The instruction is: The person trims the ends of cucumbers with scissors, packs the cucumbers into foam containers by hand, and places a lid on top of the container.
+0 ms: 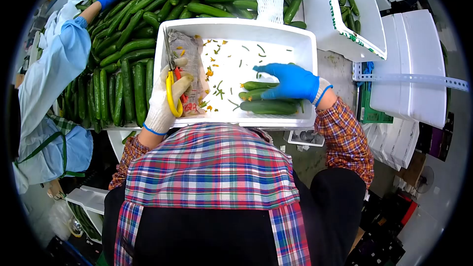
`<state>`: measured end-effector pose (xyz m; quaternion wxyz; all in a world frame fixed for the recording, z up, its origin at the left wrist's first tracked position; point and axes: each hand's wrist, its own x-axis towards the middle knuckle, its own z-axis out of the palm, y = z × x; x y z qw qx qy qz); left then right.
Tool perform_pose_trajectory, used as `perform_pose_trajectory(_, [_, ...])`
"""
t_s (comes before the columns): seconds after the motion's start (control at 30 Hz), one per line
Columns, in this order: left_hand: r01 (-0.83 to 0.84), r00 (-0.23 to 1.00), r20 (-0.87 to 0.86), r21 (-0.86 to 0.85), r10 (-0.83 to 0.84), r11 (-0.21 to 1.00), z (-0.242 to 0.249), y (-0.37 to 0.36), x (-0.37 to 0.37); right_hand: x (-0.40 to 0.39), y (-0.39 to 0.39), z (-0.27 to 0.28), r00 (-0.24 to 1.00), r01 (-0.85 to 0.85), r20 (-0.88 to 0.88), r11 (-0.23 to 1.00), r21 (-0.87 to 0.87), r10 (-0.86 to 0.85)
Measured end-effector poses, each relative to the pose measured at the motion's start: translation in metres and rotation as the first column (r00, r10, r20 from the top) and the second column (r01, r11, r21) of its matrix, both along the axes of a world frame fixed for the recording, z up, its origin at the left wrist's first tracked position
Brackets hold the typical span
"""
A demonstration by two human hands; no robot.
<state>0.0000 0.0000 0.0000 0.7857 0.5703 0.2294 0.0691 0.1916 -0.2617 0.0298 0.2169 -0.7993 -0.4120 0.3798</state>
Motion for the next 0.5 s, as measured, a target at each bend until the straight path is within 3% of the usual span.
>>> perform_pose_trajectory(0.07, [-0.021,1.0,-0.023,-0.023,0.021,1.0,0.007,-0.002,-0.005,-0.006,-0.005,-0.007,0.987,-0.124,-0.127,0.966,-0.227,0.097])
perform_pose_trajectory(0.1, [-0.021,0.997,-0.081,-0.063,0.016,0.998,0.004,-0.012,-0.013,-0.015,-0.015,-0.016,0.979,-0.135,-0.186,0.956,-0.259,0.088])
perform_pose_trajectory(0.17, [0.042,0.996,-0.081,-0.037,-0.045,0.998,0.002,-0.009,-0.007,-0.009,-0.013,-0.026,0.953,-0.285,0.021,0.914,-0.29,0.304])
perform_pose_trajectory(0.23, [0.035,0.996,-0.086,-0.002,-0.035,0.999,0.004,-0.009,-0.001,-0.001,-0.005,-0.029,0.939,-0.317,0.039,0.904,-0.286,0.341])
perform_pose_trajectory(0.3, [0.025,0.995,-0.099,0.04,-0.021,0.999,0.009,-0.009,-0.001,0.004,0.009,-0.024,0.912,-0.391,-0.054,0.82,-0.418,0.407])
perform_pose_trajectory(0.43, [0.042,0.996,-0.079,-0.013,-0.043,0.999,0.01,-0.009,-0.002,0.006,0.006,-0.025,0.924,-0.38,-0.144,0.799,-0.466,0.355])
perform_pose_trajectory(0.5, [0.019,0.996,-0.089,-0.07,-0.026,0.997,0.012,-0.011,-0.001,0.0,-0.002,-0.027,0.94,-0.338,-0.171,0.868,-0.365,0.294])
